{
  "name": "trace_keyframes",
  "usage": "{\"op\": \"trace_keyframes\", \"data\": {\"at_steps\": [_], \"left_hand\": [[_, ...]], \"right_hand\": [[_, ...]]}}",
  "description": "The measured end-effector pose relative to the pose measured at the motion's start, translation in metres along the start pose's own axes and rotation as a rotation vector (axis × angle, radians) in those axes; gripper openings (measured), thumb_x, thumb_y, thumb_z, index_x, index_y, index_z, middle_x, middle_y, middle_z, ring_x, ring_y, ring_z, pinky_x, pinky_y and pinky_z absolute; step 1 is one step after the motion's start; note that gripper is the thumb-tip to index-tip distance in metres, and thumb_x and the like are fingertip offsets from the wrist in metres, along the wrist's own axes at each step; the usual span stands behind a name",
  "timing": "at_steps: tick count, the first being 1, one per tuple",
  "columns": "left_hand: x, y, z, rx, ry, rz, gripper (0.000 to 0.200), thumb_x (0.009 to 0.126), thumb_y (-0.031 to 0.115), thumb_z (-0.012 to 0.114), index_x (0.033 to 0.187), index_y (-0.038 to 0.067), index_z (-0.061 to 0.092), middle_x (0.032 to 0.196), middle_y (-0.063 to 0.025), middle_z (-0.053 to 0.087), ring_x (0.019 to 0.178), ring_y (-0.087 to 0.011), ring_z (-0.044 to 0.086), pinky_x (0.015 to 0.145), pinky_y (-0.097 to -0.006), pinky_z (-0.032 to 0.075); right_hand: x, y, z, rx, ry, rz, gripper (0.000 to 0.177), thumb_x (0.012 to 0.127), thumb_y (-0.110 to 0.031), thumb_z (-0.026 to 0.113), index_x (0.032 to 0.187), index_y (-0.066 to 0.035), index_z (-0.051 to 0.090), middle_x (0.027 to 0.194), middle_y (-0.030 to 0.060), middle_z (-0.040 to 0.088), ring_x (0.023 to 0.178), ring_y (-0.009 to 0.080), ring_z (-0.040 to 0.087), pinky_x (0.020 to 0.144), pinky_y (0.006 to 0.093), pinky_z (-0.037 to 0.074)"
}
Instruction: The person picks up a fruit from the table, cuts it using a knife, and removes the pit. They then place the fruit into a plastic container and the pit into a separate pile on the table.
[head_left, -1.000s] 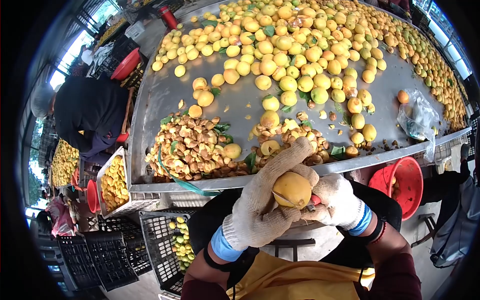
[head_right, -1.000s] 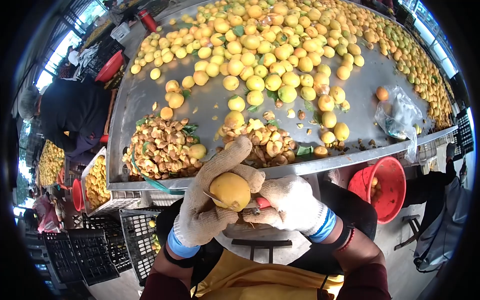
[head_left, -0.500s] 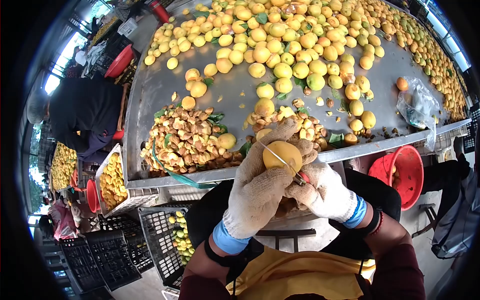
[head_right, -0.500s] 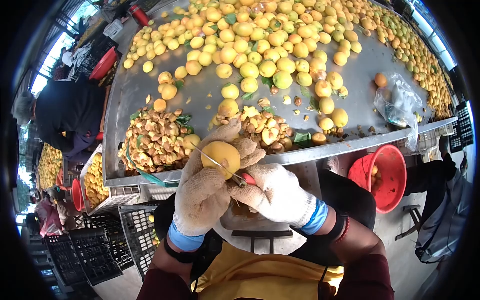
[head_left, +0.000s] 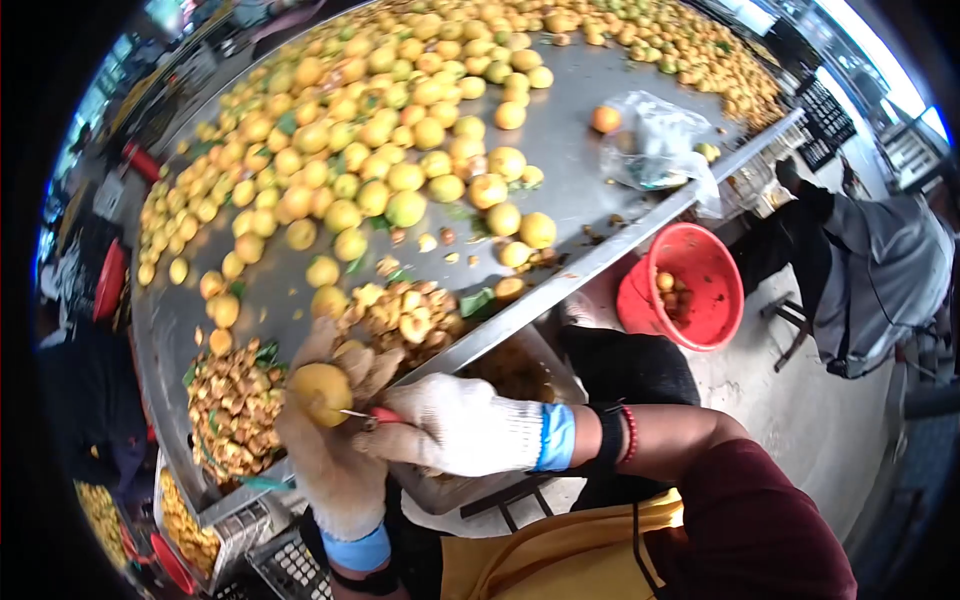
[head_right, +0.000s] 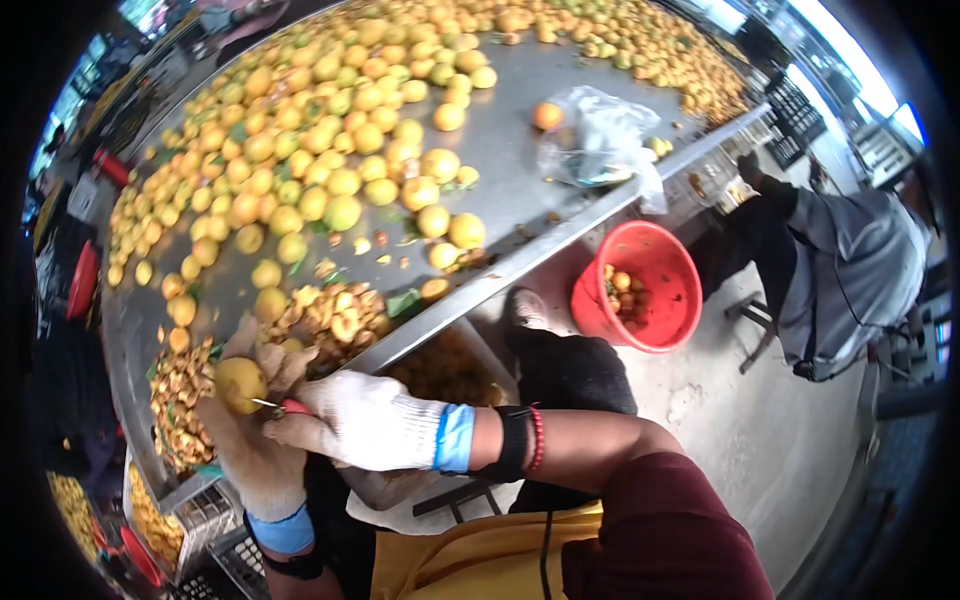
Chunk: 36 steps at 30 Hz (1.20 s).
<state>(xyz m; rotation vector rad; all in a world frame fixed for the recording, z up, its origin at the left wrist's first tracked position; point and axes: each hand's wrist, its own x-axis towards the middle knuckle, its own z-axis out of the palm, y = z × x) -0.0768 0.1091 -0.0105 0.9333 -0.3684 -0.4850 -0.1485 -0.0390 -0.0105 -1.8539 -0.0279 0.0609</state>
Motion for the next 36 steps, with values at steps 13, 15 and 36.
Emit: {"op": "trace_keyframes", "data": {"at_steps": [13,15,36], "left_hand": [[0.017,-0.01,-0.004,0.114,-0.048,-0.042,0.062,0.11,0.041,0.046,0.151,-0.005,0.041,0.139,-0.017,0.058,0.128,-0.0269,0.058,0.108,-0.0428,0.05],[0.02,-0.008,0.007,0.404,0.167,0.053,0.055,0.108,0.031,0.048,0.148,-0.006,0.045,0.14,-0.0182,0.058,0.127,-0.0277,0.061,0.109,-0.0411,0.051],[0.039,-0.027,-0.014,-0.231,0.115,-0.167,0.035,0.11,0.029,0.054,0.129,0.0,0.055,0.113,-0.0109,0.067,0.101,-0.0205,0.071,0.088,-0.0327,0.063]], "right_hand": [[0.002,-0.008,-0.028,0.207,-0.024,0.104,0.058,0.105,-0.055,0.052,0.09,-0.001,0.069,0.067,0.0102,0.066,0.066,0.0218,0.071,0.062,0.0348,0.056],[0.001,-0.012,-0.04,0.244,-0.142,0.268,0.059,0.105,-0.058,0.051,0.092,-0.003,0.069,0.066,0.0045,0.066,0.062,0.0152,0.069,0.057,0.0311,0.055],[0.029,0.031,-0.004,0.022,-0.006,-0.114,0.04,0.11,-0.038,0.05,0.106,-0.004,0.07,0.082,0.0018,0.069,0.064,0.0072,0.06,0.055,0.022,0.046]]}}
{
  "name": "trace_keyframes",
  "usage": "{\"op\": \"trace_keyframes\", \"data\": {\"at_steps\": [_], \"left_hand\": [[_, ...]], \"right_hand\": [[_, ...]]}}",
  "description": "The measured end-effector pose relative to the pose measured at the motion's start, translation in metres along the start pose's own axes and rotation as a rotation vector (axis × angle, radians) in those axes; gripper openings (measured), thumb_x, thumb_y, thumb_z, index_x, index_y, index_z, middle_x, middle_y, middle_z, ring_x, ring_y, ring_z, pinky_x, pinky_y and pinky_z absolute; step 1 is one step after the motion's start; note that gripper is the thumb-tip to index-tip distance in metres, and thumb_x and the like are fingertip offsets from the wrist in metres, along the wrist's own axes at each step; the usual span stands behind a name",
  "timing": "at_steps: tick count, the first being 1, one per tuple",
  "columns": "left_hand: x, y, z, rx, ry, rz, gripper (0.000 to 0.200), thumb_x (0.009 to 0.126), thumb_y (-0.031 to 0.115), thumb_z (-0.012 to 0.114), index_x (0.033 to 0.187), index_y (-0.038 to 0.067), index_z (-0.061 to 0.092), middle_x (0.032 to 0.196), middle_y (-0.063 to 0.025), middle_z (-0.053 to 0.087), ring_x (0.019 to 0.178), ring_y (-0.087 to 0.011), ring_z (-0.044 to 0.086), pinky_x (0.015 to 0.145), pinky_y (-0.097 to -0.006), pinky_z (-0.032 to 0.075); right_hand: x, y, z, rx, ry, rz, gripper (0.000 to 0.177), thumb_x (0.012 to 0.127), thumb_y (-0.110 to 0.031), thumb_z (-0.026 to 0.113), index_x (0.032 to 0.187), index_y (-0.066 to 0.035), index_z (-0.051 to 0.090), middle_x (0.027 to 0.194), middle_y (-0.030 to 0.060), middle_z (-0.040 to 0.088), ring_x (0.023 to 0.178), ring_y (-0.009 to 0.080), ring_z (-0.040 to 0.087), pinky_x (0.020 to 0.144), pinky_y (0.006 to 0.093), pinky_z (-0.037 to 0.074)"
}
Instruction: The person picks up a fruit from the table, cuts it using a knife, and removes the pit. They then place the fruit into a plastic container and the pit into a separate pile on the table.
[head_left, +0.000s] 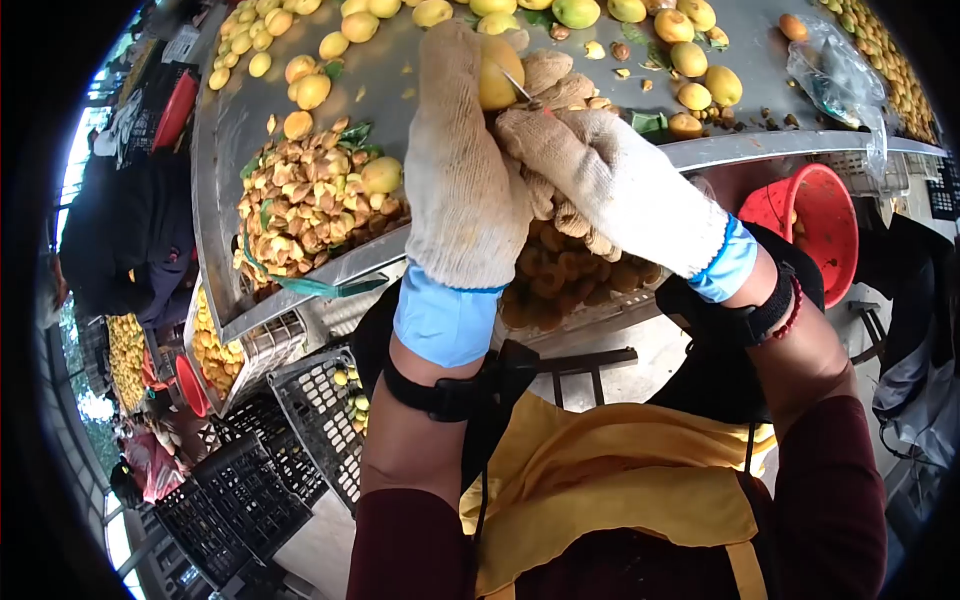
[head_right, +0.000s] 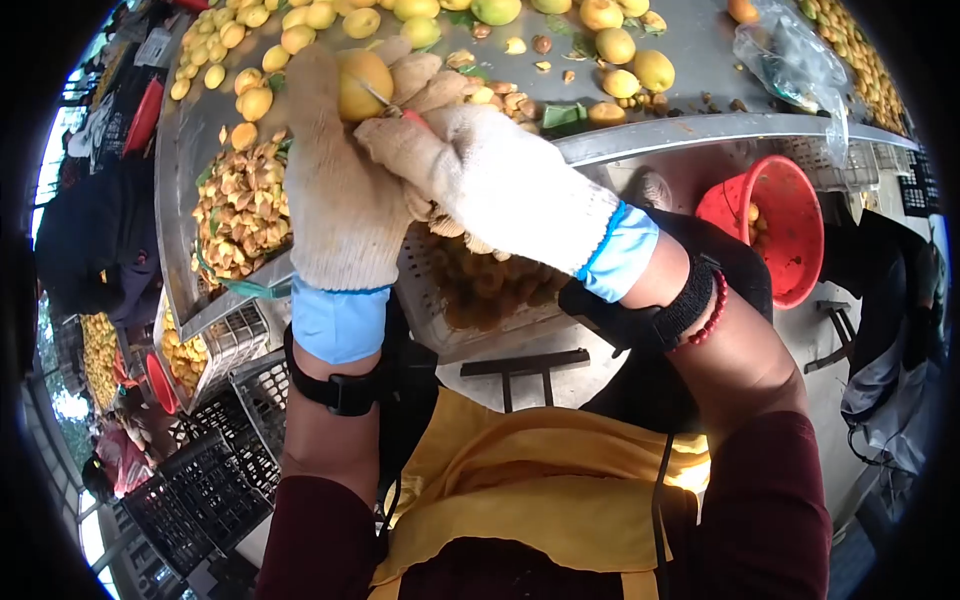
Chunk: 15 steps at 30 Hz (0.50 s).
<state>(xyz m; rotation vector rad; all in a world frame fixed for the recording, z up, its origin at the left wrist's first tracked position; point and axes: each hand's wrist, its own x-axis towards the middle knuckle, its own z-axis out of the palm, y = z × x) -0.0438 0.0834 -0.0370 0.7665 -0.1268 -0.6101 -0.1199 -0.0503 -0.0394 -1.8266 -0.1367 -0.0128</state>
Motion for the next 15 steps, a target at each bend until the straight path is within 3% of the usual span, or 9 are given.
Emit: {"op": "trace_keyframes", "data": {"at_steps": [1,2,3,5,6,9,10,14,15], "left_hand": [[-0.001,-0.007,0.0,0.234,0.03,0.125,0.038,0.108,0.031,0.055,0.129,-0.001,0.056,0.112,-0.0104,0.067,0.099,-0.0197,0.071,0.086,-0.0319,0.062],[0.002,-0.008,0.002,0.466,0.055,0.257,0.042,0.107,0.034,0.057,0.13,-0.001,0.056,0.111,-0.01,0.066,0.097,-0.0189,0.071,0.084,-0.0311,0.062],[0.002,0.001,0.003,0.461,0.046,0.285,0.042,0.107,0.034,0.057,0.13,-0.001,0.056,0.111,-0.01,0.066,0.097,-0.0189,0.071,0.084,-0.0311,0.062],[-0.004,0.024,0.004,0.285,-0.108,0.014,0.057,0.112,0.042,0.043,0.144,-0.005,0.047,0.127,-0.021,0.065,0.115,-0.0327,0.068,0.092,-0.0393,0.061],[-0.006,0.026,0.006,0.335,-0.145,0.072,0.053,0.112,0.034,0.045,0.147,-0.005,0.045,0.128,-0.0191,0.066,0.116,-0.0313,0.068,0.09,-0.0379,0.061],[-0.011,0.016,0.009,0.173,0.024,0.059,0.046,0.111,0.03,0.048,0.144,-0.003,0.049,0.124,-0.0172,0.067,0.113,-0.0294,0.068,0.085,-0.0384,0.062],[-0.011,0.012,0.01,0.174,0.019,0.059,0.046,0.111,0.03,0.048,0.144,-0.003,0.049,0.124,-0.0172,0.067,0.113,-0.0294,0.068,0.085,-0.0384,0.062],[-0.004,0.008,0.006,0.06,0.1,0.035,0.044,0.11,0.039,0.05,0.136,0.004,0.056,0.12,-0.0144,0.067,0.107,-0.0271,0.069,0.086,-0.037,0.061],[-0.004,0.012,0.005,0.06,0.068,0.025,0.042,0.11,0.033,0.053,0.137,0.002,0.055,0.121,-0.0123,0.066,0.108,-0.023,0.068,0.089,-0.0358,0.06]], "right_hand": [[0.005,-0.003,0.01,0.133,0.14,0.11,0.05,0.105,-0.045,0.058,0.087,0.0,0.071,0.066,0.0047,0.061,0.058,0.0125,0.06,0.056,0.0266,0.048],[0.003,-0.011,0.015,0.025,0.232,0.013,0.05,0.105,-0.046,0.057,0.088,-0.001,0.071,0.067,0.0041,0.063,0.057,0.012,0.06,0.055,0.0268,0.047],[0.004,-0.025,0.011,0.136,0.151,0.182,0.05,0.105,-0.046,0.057,0.086,-0.002,0.07,0.066,0.0028,0.061,0.056,0.0113,0.058,0.054,0.0262,0.046],[0.008,-0.048,-0.006,0.244,0.02,0.531,0.048,0.105,-0.048,0.055,0.09,-0.004,0.069,0.066,-0.0007,0.058,0.053,0.0089,0.053,0.048,0.024,0.04],[0.004,-0.048,-0.007,0.354,0.041,0.433,0.045,0.105,-0.047,0.054,0.1,-0.005,0.069,0.069,-0.0008,0.057,0.052,0.0077,0.05,0.045,0.0232,0.037],[-0.008,-0.022,0.008,0.271,0.114,0.296,0.047,0.105,-0.046,0.053,0.108,-0.002,0.069,0.077,0.0055,0.065,0.058,0.0113,0.059,0.053,0.0261,0.048],[0.0,-0.016,0.013,0.046,0.171,0.221,0.05,0.105,-0.046,0.053,0.112,0.0,0.07,0.078,0.0107,0.068,0.067,0.0145,0.065,0.06,0.0301,0.053],[0.014,-0.017,0.013,-0.087,0.19,0.208,0.052,0.104,-0.049,0.056,0.107,0.001,0.071,0.075,0.0113,0.068,0.066,0.0162,0.067,0.059,0.0327,0.053],[0.012,-0.026,0.006,0.071,0.121,0.313,0.051,0.104,-0.049,0.056,0.105,0.0,0.07,0.072,0.0089,0.066,0.063,0.0145,0.064,0.056,0.031,0.05]]}}
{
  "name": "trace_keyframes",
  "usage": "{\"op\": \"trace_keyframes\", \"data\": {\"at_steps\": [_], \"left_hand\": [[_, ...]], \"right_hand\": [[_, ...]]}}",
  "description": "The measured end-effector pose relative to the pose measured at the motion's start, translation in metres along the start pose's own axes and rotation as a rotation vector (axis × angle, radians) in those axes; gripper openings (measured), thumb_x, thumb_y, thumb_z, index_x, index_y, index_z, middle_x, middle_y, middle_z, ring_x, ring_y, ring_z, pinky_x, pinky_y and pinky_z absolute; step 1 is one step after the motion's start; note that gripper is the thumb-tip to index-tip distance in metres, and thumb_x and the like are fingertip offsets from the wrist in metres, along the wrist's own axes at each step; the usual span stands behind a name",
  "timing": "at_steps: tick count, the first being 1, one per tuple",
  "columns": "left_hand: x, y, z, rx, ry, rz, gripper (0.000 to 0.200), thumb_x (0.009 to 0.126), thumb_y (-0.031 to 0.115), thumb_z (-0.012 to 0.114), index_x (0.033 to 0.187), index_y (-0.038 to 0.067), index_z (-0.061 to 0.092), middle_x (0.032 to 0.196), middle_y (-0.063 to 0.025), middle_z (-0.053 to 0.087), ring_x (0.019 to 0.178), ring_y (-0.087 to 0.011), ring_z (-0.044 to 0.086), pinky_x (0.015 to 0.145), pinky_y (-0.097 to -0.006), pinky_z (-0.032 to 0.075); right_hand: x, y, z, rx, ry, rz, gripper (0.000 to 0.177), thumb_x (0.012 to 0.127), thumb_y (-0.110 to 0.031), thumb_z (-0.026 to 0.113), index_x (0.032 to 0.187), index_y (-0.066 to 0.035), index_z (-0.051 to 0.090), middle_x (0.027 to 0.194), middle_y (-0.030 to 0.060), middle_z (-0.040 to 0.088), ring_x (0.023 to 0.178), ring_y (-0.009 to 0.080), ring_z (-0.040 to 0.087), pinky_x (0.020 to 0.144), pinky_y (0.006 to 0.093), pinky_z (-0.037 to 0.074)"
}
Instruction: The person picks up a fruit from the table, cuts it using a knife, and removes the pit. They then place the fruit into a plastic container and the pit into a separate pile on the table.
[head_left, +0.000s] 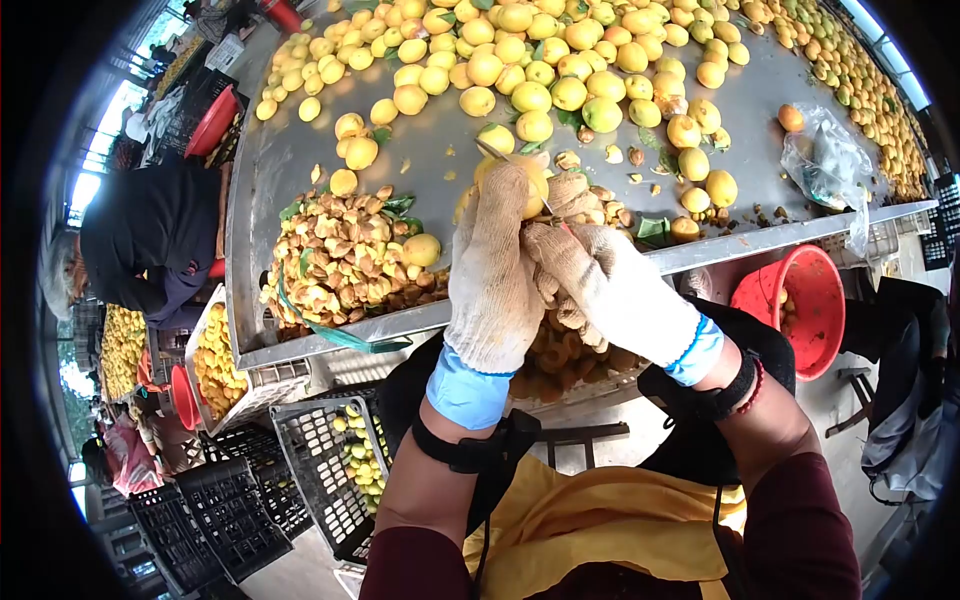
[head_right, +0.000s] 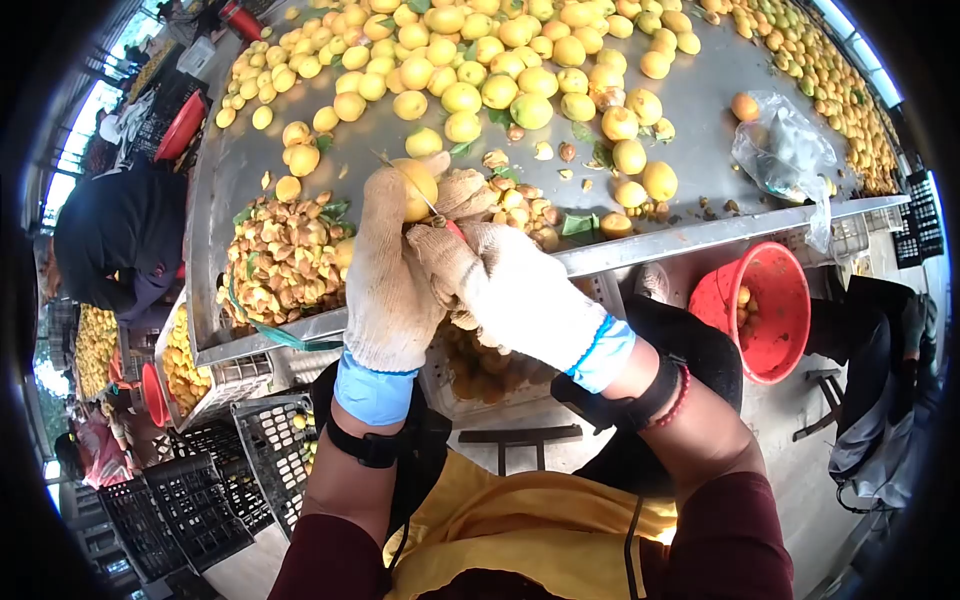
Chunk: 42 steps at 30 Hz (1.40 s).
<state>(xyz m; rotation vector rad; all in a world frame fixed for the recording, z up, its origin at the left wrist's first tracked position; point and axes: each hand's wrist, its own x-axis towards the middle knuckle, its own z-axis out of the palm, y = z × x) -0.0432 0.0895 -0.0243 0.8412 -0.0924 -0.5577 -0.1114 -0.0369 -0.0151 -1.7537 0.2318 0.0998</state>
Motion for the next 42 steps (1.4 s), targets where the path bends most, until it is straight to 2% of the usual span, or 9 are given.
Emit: {"op": "trace_keyframes", "data": {"at_steps": [5,9,15,21,31,35,38,39,42], "left_hand": [[-0.004,0.018,0.009,0.248,-0.135,0.062,0.054,0.111,0.041,0.046,0.142,-0.003,0.052,0.135,-0.0103,0.059,0.125,-0.0211,0.059,0.111,-0.0399,0.048],[-0.01,-0.001,0.003,-0.114,-0.124,-0.135,0.069,0.11,0.057,0.037,0.14,-0.003,0.055,0.123,-0.0134,0.066,0.112,-0.0248,0.067,0.098,-0.0364,0.056],[0.011,0.003,-0.019,0.981,-0.053,0.299,0.066,0.111,0.055,0.037,0.139,-0.002,0.055,0.127,-0.0149,0.064,0.11,-0.0261,0.068,0.097,-0.0385,0.058],[0.001,-0.005,0.0,-0.127,0.098,-0.129,0.071,0.109,0.059,0.037,0.139,-0.002,0.055,0.121,-0.0176,0.066,0.109,-0.0306,0.068,0.097,-0.0463,0.057],[0.003,-0.003,-0.007,0.105,0.178,0.048,0.05,0.11,0.042,0.049,0.133,-0.001,0.06,0.116,-0.0108,0.066,0.102,-0.0194,0.065,0.094,-0.0327,0.054],[0.005,0.004,-0.017,-0.219,0.105,-0.22,0.06,0.109,0.048,0.05,0.136,-0.005,0.056,0.129,-0.0178,0.063,0.114,-0.0256,0.064,0.098,-0.0466,0.056],[0.005,0.006,-0.019,0.459,0.052,0.124,0.05,0.11,0.04,0.052,0.133,-0.004,0.057,0.12,-0.0132,0.066,0.106,-0.0247,0.066,0.095,-0.045,0.057],[0.006,0.011,-0.02,0.305,0.058,-0.003,0.037,0.106,0.024,0.057,0.134,0.0,0.058,0.117,-0.0119,0.066,0.106,-0.0232,0.065,0.094,-0.0415,0.056],[0.013,-0.014,-0.046,0.831,-0.068,0.724,0.032,0.101,0.012,0.059,0.13,0.001,0.064,0.115,-0.0117,0.067,0.101,-0.0225,0.065,0.091,-0.0356,0.055]], "right_hand": [[-0.017,-0.005,-0.01,0.419,-0.219,0.091,0.044,0.104,-0.048,0.056,0.096,-0.006,0.067,0.067,-0.003,0.054,0.056,0.0058,0.053,0.045,0.0221,0.037],[-0.017,0.0,0.002,0.275,-0.114,0.124,0.048,0.103,-0.05,0.057,0.091,-0.005,0.069,0.066,-0.0006,0.056,0.055,0.009,0.054,0.046,0.024,0.041],[-0.013,-0.014,-0.015,0.283,-0.176,0.276,0.052,0.101,-0.052,0.06,0.09,-0.002,0.068,0.066,0.0014,0.059,0.056,0.0098,0.056,0.05,0.0261,0.044],[-0.006,-0.003,-0.009,-0.088,-0.14,0.175,0.06,0.1,-0.056,0.059,0.089,0.002,0.07,0.072,0.0094,0.069,0.063,0.0153,0.069,0.058,0.0302,0.053],[-0.009,-0.001,-0.007,0.051,-0.159,0.272,0.054,0.099,-0.052,0.061,0.109,0.0,0.072,0.072,0.0113,0.068,0.065,0.0211,0.07,0.059,0.0358,0.054],[0.001,0.024,0.006,-0.628,0.044,-0.414,0.05,0.1,-0.047,0.059,0.104,0.001,0.072,0.075,0.0212,0.068,0.07,0.0344,0.072,0.058,0.0379,0.055],[-0.008,-0.025,-0.009,0.007,-0.188,0.346,0.045,0.103,-0.046,0.057,0.098,-0.004,0.07,0.08,0.0019,0.067,0.06,0.01,0.06,0.048,0.0262,0.047],[-0.012,-0.015,-0.008,0.051,-0.147,0.278,0.054,0.101,-0.054,0.058,0.114,-0.003,0.069,0.08,0.0025,0.069,0.063,0.011,0.063,0.053,0.026,0.053],[-0.015,0.015,-0.01,0.002,-0.093,0.347,0.043,0.103,-0.041,0.061,0.124,-0.004,0.066,0.085,0.0053,0.071,0.059,0.0097,0.062,0.052,0.0254,0.051]]}}
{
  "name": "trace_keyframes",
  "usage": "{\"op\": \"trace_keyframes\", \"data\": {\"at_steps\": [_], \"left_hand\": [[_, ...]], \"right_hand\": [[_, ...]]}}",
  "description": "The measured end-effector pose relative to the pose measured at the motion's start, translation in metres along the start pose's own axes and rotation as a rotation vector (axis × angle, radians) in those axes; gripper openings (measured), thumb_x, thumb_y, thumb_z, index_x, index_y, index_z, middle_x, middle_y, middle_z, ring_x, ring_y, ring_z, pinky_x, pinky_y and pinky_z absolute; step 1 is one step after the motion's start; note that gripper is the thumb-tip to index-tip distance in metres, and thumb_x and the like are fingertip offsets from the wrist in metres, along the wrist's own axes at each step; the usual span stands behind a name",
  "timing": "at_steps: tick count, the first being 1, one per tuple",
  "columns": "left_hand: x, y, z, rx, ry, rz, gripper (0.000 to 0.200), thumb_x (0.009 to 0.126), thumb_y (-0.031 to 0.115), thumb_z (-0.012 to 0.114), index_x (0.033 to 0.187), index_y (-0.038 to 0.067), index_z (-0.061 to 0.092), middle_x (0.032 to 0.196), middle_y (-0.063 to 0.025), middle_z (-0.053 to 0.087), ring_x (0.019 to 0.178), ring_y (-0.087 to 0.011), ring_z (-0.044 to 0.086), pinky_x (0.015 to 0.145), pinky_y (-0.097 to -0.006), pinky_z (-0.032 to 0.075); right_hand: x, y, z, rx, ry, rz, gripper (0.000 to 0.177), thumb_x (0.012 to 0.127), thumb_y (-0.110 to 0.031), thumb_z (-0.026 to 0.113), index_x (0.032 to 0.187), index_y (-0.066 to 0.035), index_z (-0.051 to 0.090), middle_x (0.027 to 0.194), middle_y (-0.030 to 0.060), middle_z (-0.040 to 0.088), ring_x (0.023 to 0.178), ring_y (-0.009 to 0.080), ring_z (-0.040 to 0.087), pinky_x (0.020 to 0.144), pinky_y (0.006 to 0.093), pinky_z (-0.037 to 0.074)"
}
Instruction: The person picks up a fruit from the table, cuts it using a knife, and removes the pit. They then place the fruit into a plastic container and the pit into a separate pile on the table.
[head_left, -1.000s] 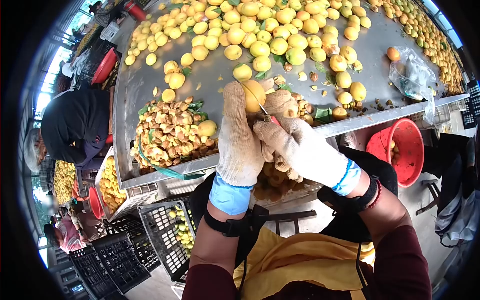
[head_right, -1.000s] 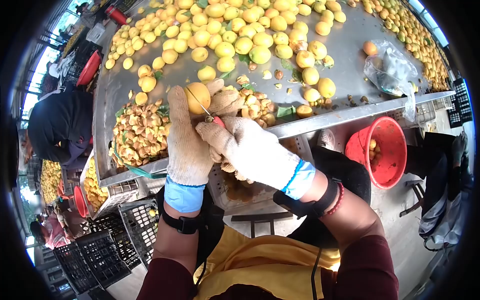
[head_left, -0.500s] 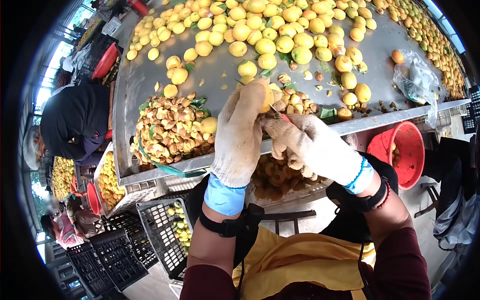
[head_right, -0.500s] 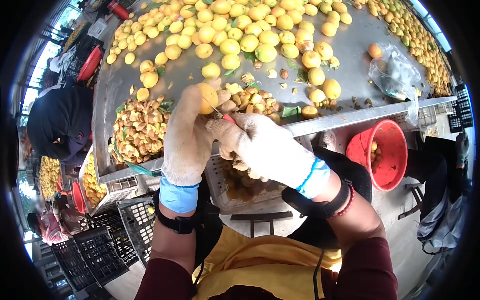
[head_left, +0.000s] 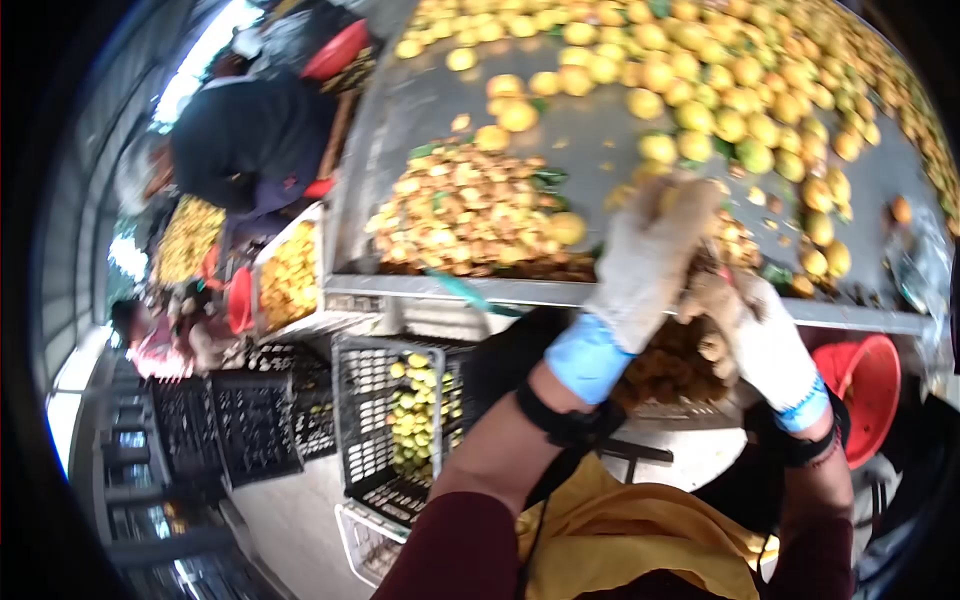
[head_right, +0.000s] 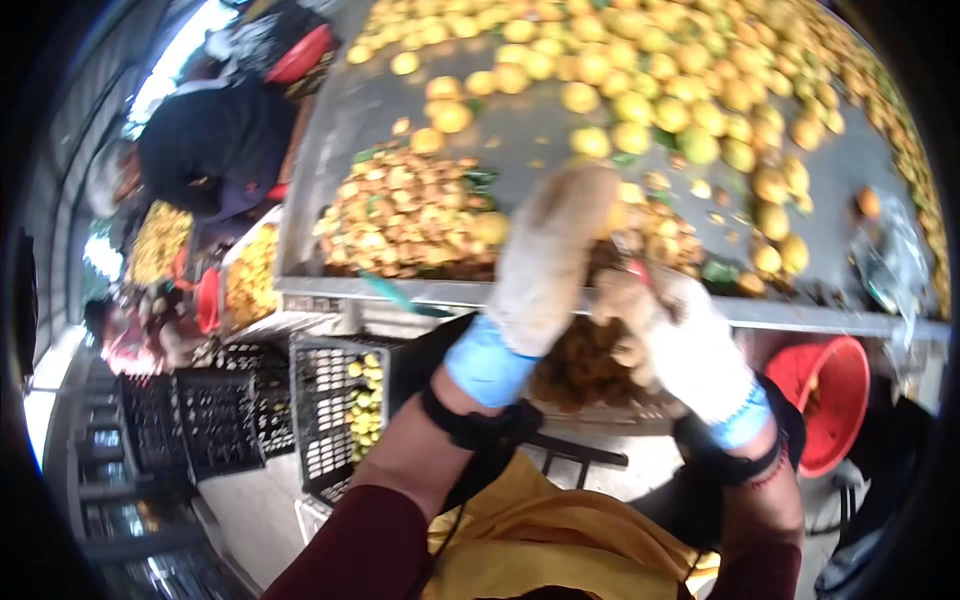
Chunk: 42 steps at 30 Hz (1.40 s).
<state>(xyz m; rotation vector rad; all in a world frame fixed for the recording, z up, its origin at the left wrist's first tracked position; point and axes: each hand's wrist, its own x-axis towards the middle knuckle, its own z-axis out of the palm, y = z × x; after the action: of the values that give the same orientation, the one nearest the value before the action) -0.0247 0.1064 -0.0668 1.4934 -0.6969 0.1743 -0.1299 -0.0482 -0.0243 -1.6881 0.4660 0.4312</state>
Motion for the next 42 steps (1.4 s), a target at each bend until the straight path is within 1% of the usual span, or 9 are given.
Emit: {"op": "trace_keyframes", "data": {"at_steps": [1,7,10,21,29,32,37,38,42], "left_hand": [[0.009,0.03,0.003,-0.363,0.096,-0.565,0.03,0.103,0.022,0.06,0.124,0.001,0.065,0.108,-0.0142,0.069,0.099,-0.0205,0.065,0.088,-0.0339,0.054],[0.006,0.036,0.01,-0.117,0.049,-0.541,0.039,0.099,0.039,0.069,0.104,0.001,0.063,0.087,-0.011,0.07,0.077,-0.0206,0.067,0.071,-0.0379,0.054],[0.011,0.04,0.001,-0.108,0.108,-0.493,0.04,0.097,0.039,0.071,0.102,0.0,0.062,0.086,-0.013,0.07,0.077,-0.0214,0.069,0.07,-0.0392,0.055],[0.0,0.026,-0.011,-0.137,0.193,-0.358,0.036,0.105,0.031,0.06,0.119,-0.002,0.062,0.101,-0.0132,0.068,0.092,-0.0212,0.066,0.078,-0.0361,0.053],[0.008,0.033,-0.023,-1.077,0.091,-0.66,0.051,0.103,0.026,0.045,0.142,-0.005,0.051,0.135,-0.0263,0.062,0.125,-0.0406,0.061,0.109,-0.0551,0.049],[0.004,0.028,-0.021,-1.097,0.001,-0.652,0.049,0.107,0.032,0.044,0.142,-0.001,0.051,0.128,-0.0209,0.064,0.115,-0.0364,0.067,0.101,-0.0572,0.055],[-0.002,0.021,-0.025,-1.161,-0.216,-0.668,0.056,0.112,0.044,0.038,0.136,-0.002,0.058,0.117,-0.0173,0.069,0.106,-0.0287,0.071,0.088,-0.0476,0.063],[0.0,0.045,-0.014,-0.908,-0.066,-0.789,0.05,0.113,0.037,0.037,0.131,-0.002,0.063,0.112,-0.0151,0.071,0.105,-0.0261,0.07,0.089,-0.0421,0.062],[0.0,0.066,-0.024,-0.146,-0.501,-0.389,0.029,0.1,0.003,0.061,0.128,-0.003,0.066,0.127,-0.0162,0.07,0.117,-0.0248,0.066,0.106,-0.0331,0.048]], "right_hand": [[0.003,0.015,0.005,-0.023,0.124,-0.126,0.04,0.104,-0.035,0.062,0.129,-0.004,0.063,0.081,0.0042,0.07,0.058,0.0086,0.06,0.052,0.0243,0.05],[0.017,0.026,0.016,-0.236,0.413,-0.301,0.045,0.108,-0.027,0.06,0.145,-0.001,0.055,0.086,0.0062,0.069,0.063,0.0071,0.058,0.054,0.0229,0.048],[0.032,0.032,0.017,-0.543,0.54,-0.698,0.045,0.109,-0.024,0.056,0.146,0.0,0.052,0.094,0.0067,0.068,0.065,0.0067,0.058,0.055,0.0223,0.048],[0.029,-0.001,0.031,-0.015,0.127,-0.464,0.052,0.108,-0.028,0.055,0.149,0.001,0.045,0.095,0.0049,0.067,0.064,0.0073,0.06,0.047,0.0202,0.046],[0.019,-0.023,-0.016,0.254,-0.029,-0.258,0.037,0.106,-0.025,0.052,0.128,0.002,0.063,0.092,0.0069,0.068,0.064,0.0099,0.064,0.048,0.0221,0.048],[0.022,-0.007,-0.024,-0.024,0.15,-0.543,0.037,0.111,-0.027,0.043,0.126,0.0,0.063,0.093,0.0064,0.067,0.058,0.0091,0.062,0.049,0.0218,0.047],[0.018,-0.03,-0.032,0.635,0.142,-0.311,0.04,0.108,-0.038,0.054,0.096,-0.004,0.072,0.058,-0.0033,0.055,0.035,0.0088,0.044,0.034,0.0222,0.036],[0.021,-0.028,-0.044,0.699,0.141,-0.309,0.041,0.108,-0.039,0.053,0.095,-0.004,0.071,0.057,-0.0039,0.053,0.035,0.0084,0.043,0.033,0.0225,0.035],[0.033,-0.023,-0.078,0.831,0.265,-0.38,0.047,0.109,-0.05,0.048,0.094,-0.008,0.066,0.05,-0.0081,0.044,0.033,0.0065,0.034,0.031,0.0233,0.027]]}}
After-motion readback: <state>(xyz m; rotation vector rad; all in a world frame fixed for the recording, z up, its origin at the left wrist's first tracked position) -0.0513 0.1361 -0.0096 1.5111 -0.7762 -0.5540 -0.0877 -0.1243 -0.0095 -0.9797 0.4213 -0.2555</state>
